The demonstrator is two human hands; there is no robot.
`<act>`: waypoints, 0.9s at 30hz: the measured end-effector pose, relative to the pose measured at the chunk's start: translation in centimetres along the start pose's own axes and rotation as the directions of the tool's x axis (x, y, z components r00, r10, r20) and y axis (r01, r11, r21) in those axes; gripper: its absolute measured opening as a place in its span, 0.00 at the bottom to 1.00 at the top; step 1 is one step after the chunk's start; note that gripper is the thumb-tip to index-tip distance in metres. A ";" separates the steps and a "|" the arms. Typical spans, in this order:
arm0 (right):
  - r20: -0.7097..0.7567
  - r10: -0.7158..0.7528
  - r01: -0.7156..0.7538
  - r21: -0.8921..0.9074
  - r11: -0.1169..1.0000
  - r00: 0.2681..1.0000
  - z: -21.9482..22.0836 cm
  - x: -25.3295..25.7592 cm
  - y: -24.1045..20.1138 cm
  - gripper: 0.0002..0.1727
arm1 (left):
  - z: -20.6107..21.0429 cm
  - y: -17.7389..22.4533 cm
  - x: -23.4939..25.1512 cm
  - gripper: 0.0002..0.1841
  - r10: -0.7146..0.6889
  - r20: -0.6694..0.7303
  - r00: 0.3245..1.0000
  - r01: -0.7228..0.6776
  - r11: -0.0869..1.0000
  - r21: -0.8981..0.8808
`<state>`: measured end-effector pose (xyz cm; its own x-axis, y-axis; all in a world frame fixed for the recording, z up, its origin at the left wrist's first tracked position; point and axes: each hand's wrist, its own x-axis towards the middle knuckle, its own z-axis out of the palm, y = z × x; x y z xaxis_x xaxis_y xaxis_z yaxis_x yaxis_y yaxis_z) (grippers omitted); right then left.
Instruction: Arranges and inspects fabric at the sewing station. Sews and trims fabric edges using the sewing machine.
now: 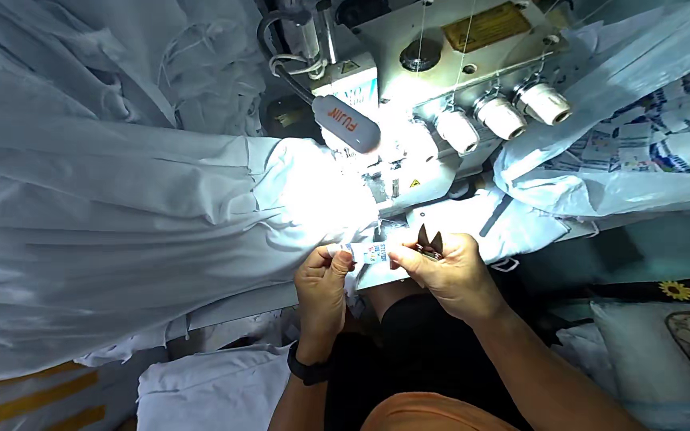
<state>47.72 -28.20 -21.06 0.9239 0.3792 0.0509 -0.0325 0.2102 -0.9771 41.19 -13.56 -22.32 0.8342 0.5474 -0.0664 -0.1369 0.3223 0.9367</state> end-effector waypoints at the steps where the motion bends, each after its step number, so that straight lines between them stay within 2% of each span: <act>1: 0.003 -0.008 0.008 -0.015 1.000 1.000 0.0 0.0 0.0 0.08 | -0.2 -0.1 0.0 0.10 0.009 0.010 1.000 -0.009 1.000 0.000; 3: 0.007 -0.055 0.055 -0.074 0.996 0.998 -0.1 0.0 0.0 0.07 | -0.2 0.0 0.0 0.11 -0.013 0.050 0.999 0.016 0.998 -0.060; 6: 0.039 -0.154 0.158 -0.145 0.977 0.987 0.2 -0.2 -0.2 0.05 | 0.1 0.6 -0.3 0.14 -0.165 0.139 0.976 0.199 0.938 -0.285; 9: 0.084 -0.201 0.211 -0.139 0.968 0.976 0.7 -0.3 -0.6 0.03 | 0.0 0.4 -0.5 0.05 -0.291 0.316 0.903 0.396 0.849 -0.349; 11: 0.111 -0.187 0.201 -0.130 0.971 0.976 0.8 -0.2 -0.7 0.04 | -0.2 -0.1 -0.5 0.02 -0.329 0.438 0.837 0.500 0.784 -0.367; 12: 0.118 -0.175 0.189 -0.121 0.975 0.978 0.8 -0.1 -0.8 0.04 | -0.2 -0.4 -0.4 0.05 -0.333 0.481 0.811 0.535 0.756 -0.378; 14: 0.119 -0.146 0.157 -0.083 0.984 0.982 0.9 -0.1 -0.8 0.04 | -0.3 -0.7 -0.3 0.09 -0.331 0.538 0.775 0.580 0.712 -0.397; 16: 0.094 -0.106 0.111 -0.043 0.993 0.990 0.9 -0.2 -0.8 0.06 | -0.3 -0.9 -0.1 0.07 -0.318 0.573 0.755 0.593 0.703 -0.392; 18: 0.059 -0.079 0.079 -0.002 0.997 0.995 1.1 -0.3 -0.8 0.07 | -0.4 -0.9 0.0 0.05 -0.308 0.576 0.757 0.578 0.726 -0.372; 20: 0.041 -0.078 0.078 -0.011 0.997 0.996 1.0 -0.2 -0.7 0.07 | -0.5 -0.7 0.0 0.02 -0.293 0.531 0.796 0.505 0.804 -0.314; 23: 0.042 -0.091 0.093 -0.059 0.994 0.995 0.8 -0.1 -0.4 0.06 | -0.5 0.0 -0.2 0.19 -0.228 0.392 0.891 0.315 0.933 -0.174; 24: 0.039 -0.087 0.090 -0.063 0.994 0.995 0.8 -0.1 -0.4 0.06 | -0.6 0.1 -0.2 0.21 -0.180 0.362 0.914 0.237 0.965 -0.117; 25: 0.036 -0.086 0.089 -0.068 0.994 0.996 0.9 -0.1 -0.4 0.07 | -0.8 0.2 -0.3 0.19 -0.118 0.345 0.931 0.142 0.989 -0.047; 27: 0.028 -0.089 0.091 -0.076 0.993 0.996 1.0 0.0 -0.3 0.07 | -0.8 0.6 -0.4 0.08 -0.011 0.311 0.950 -0.016 0.996 0.085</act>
<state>47.32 -27.41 -20.53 0.9121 0.3840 0.1438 0.0812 0.1747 -0.9813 40.31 -13.00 -21.99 0.9603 0.2770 0.0335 -0.1046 0.2463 0.9635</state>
